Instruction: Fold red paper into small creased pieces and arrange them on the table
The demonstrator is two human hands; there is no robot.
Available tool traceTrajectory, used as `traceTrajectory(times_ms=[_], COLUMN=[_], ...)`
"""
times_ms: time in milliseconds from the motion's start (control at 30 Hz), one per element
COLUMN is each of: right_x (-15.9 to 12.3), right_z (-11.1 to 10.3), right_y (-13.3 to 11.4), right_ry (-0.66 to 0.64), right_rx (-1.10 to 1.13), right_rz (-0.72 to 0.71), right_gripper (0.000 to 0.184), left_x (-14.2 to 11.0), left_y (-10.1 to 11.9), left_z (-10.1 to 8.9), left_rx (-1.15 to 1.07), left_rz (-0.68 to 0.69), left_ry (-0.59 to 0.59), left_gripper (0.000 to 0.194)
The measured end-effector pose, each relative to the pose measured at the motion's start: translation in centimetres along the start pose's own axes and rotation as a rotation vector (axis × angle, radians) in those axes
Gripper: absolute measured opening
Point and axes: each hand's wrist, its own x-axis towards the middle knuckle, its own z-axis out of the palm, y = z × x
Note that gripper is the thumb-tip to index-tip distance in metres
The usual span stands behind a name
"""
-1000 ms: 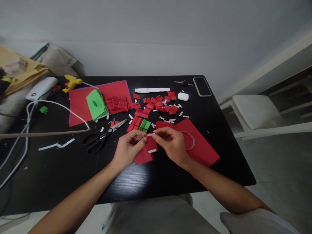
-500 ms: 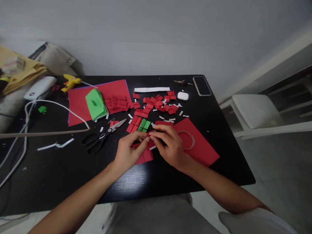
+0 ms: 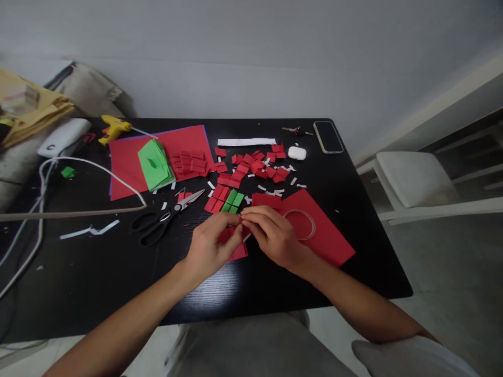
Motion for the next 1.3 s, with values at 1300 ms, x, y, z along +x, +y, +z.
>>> traceTrajectory(times_ms=[1300], right_x=[0.9], right_z=[-0.7], right_y=[0.5], right_ry=[0.043], right_rx=[-0.010], right_rz=[0.162], right_gripper=[0.012], left_x=[0.0], left_y=[0.0], left_z=[0.0], left_rx=[-0.052], left_rz=[-0.105], left_ry=[0.024], left_gripper=[0.006])
